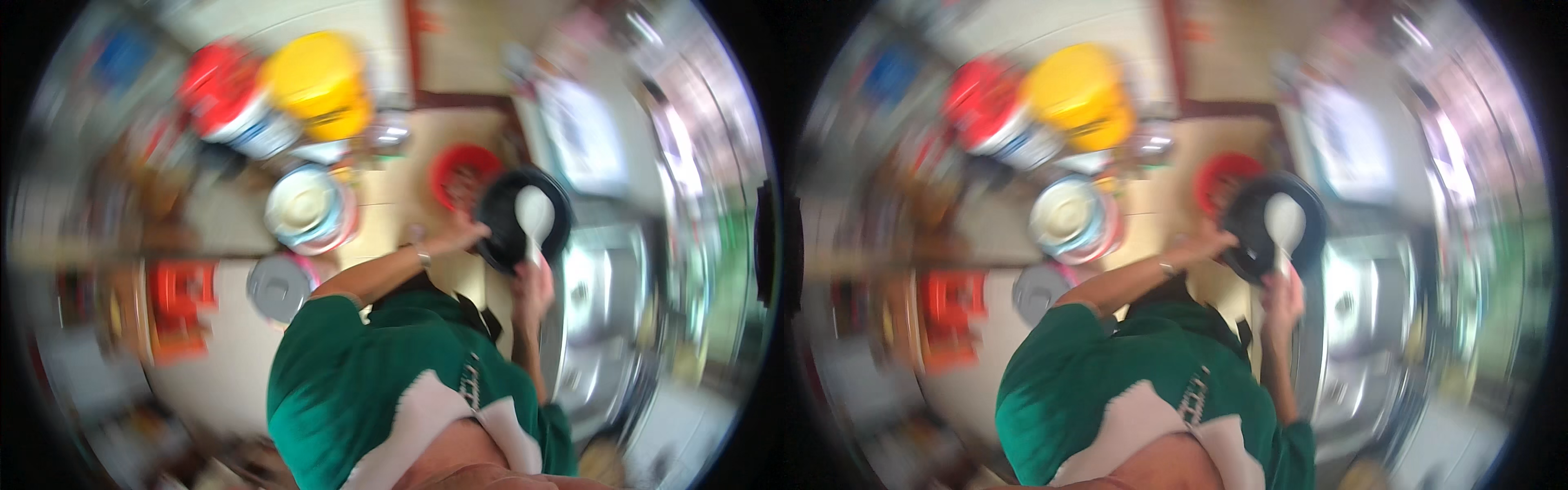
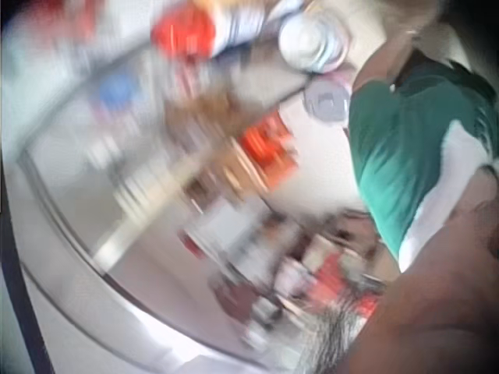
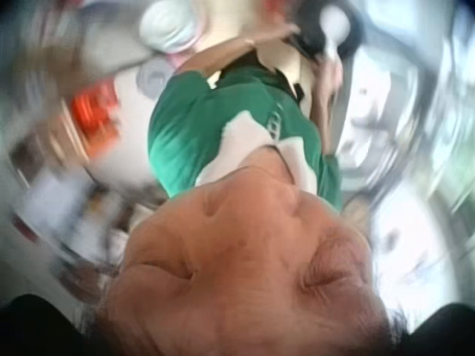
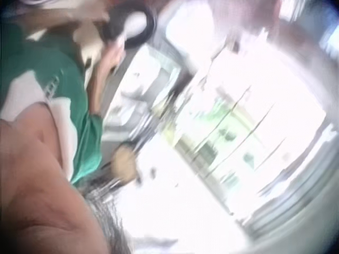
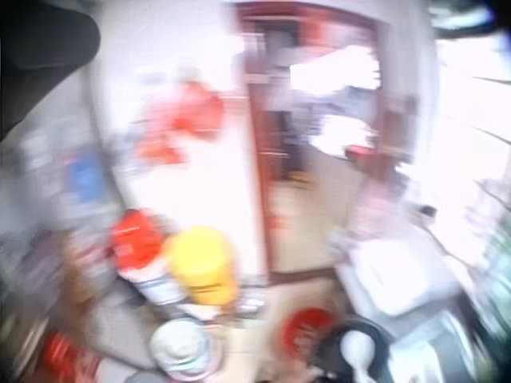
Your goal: The person washes a ladle and a rice cooker pot in a sink using a sponge, wipes the pot with a cloth, and then places the pot inside a rice cooker base.
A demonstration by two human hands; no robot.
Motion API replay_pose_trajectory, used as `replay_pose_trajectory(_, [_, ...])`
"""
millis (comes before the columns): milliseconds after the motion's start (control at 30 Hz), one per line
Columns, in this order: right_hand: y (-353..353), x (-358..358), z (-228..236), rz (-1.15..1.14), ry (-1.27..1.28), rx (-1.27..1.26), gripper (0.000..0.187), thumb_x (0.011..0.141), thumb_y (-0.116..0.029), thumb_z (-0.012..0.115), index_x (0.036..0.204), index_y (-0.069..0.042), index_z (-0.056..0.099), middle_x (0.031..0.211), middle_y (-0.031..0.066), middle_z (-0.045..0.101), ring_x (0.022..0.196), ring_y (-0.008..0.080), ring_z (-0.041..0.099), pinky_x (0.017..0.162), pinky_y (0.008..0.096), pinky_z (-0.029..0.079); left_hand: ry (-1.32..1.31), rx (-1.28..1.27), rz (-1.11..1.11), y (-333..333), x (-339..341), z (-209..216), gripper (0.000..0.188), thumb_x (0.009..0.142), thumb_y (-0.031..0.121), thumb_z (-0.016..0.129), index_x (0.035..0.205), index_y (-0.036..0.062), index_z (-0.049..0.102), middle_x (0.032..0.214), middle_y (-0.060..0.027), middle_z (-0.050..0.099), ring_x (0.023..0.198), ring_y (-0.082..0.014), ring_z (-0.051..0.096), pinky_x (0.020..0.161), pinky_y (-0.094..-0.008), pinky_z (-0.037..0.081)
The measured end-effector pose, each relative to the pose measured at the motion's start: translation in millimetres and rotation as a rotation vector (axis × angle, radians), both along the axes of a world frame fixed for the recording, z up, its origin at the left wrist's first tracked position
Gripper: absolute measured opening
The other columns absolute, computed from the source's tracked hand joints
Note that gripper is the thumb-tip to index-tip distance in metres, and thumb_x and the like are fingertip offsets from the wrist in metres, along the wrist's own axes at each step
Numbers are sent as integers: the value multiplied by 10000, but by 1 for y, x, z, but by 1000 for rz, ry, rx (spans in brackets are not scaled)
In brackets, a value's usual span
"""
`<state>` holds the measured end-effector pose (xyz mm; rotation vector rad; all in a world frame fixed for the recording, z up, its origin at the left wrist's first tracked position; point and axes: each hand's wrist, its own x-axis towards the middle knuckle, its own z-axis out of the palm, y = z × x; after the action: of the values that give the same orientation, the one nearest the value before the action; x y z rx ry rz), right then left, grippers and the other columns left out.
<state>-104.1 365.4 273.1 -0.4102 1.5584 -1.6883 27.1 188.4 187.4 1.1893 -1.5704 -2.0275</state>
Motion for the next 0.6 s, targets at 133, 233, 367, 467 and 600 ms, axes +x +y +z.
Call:
replay_pose_trajectory(133, [66,-12,18,-160,66,19,343,998,-165,563,1319,-44,560,833,-7,633,574,18,433,493,191,332,131,218,-217,49,-37,50,330,850,115,618,1132,-48,566,1004,-141,680,805,-251,718,612,-365,638])
replay_pose_trajectory(233, [120,-11,21,-305,4,-77,337,994,-165,573,1311,-49,570,824,-7,631,611,25,471,516,196,365,92,252,-346,86,-67,60,480,871,104,574,1307,6,399,1095,-160,633,829,-283,723,609,-355,646])
replay_pose_trajectory(367, [177,17,35,-576,-16,-85,322,1011,-103,515,1325,-36,541,805,16,595,532,29,399,466,185,291,15,319,-577,134,-99,75,554,850,119,623,1316,1,348,1070,-183,605,735,-292,707,603,-369,642])
replay_pose_trajectory(467, [209,29,28,-745,-6,-88,320,1006,-119,527,1314,-38,554,800,12,594,529,25,400,459,179,296,-40,282,-754,170,-128,79,616,847,150,639,1340,-26,315,1080,-210,605,721,-303,707,639,-378,636])
replay_pose_trajectory(600, [245,49,23,-940,-32,-48,321,1008,-139,527,1312,-41,559,799,7,589,527,22,393,450,180,291,-146,252,-975,222,-159,67,564,860,176,635,1302,-19,342,1074,-199,592,762,-299,703,668,-385,632])
